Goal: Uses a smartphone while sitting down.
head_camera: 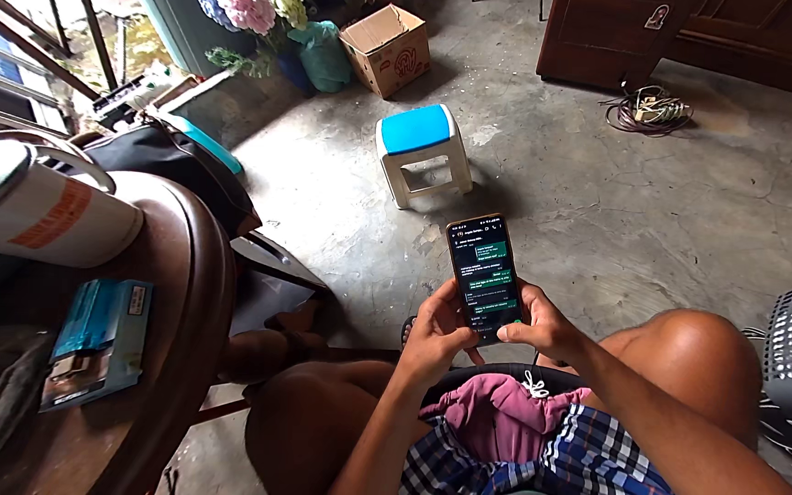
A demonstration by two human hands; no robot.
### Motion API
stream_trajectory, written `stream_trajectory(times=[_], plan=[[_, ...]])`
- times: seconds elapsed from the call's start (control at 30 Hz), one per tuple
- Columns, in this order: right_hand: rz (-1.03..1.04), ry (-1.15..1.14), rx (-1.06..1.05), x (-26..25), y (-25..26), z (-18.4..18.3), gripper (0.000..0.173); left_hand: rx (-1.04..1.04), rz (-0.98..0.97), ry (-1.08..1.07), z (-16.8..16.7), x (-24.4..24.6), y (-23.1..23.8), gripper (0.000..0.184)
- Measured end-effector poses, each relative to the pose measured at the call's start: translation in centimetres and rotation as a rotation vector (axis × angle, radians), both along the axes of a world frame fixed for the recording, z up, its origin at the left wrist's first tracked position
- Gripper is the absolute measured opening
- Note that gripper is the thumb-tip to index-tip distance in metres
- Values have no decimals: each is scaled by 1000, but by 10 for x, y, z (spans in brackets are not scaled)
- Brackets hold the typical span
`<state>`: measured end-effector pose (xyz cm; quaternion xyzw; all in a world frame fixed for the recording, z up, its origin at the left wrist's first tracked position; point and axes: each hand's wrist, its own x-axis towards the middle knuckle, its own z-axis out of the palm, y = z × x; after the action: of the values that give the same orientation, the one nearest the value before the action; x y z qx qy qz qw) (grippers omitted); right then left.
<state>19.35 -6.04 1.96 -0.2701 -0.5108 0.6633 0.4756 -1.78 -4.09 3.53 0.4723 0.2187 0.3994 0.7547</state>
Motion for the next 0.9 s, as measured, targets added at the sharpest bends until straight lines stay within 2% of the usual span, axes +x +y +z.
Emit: stream_trajectory(times=[0.9], plan=[[-34, 11, -2, -1, 0, 1, 47, 16, -18, -7, 1, 0, 0, 64]])
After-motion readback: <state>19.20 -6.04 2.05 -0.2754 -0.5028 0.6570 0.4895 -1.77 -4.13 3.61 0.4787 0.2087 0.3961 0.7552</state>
